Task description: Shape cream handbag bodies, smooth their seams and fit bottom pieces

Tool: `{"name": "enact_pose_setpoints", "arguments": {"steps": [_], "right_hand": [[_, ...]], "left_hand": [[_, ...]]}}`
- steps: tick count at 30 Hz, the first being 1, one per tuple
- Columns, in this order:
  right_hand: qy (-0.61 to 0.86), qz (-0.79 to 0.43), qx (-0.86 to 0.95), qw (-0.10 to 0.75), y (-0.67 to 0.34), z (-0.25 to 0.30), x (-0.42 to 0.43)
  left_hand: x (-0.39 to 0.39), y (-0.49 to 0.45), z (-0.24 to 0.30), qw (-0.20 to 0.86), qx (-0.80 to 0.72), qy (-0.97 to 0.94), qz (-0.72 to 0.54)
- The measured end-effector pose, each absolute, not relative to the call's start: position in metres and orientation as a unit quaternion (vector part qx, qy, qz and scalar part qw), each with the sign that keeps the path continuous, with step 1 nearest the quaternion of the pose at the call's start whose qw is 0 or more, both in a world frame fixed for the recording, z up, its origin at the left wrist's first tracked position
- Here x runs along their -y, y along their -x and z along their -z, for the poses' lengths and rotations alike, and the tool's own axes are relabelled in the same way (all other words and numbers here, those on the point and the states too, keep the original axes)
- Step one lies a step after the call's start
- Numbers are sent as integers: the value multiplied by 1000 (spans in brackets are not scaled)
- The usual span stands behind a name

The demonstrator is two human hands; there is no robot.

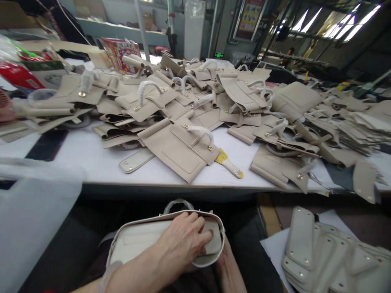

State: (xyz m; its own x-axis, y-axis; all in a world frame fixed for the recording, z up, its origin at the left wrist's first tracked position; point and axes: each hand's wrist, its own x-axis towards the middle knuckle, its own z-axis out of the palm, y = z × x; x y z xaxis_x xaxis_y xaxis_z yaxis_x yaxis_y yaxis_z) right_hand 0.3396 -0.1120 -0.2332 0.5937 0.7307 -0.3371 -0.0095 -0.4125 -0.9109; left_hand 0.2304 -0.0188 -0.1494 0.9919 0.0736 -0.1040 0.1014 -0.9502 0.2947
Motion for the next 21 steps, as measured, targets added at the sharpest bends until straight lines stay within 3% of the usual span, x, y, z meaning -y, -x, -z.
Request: {"name": "enact_pose_setpoints", "arguments": {"steps": [6, 10, 16, 21], "right_hand": [[761, -376, 174, 499, -347, 235, 125], [786, -338, 192, 480, -361, 201, 153], [888, -221, 370, 159, -344, 132, 157], [913, -153, 379, 15, -332, 134, 142]], "left_hand": [[24, -226, 151, 136, -43, -989, 28], [31, -222, 149, 107, -47, -993, 10], [34, -220, 143, 75, -28, -996, 25], [30, -221, 144, 90, -18, -996, 15]]}}
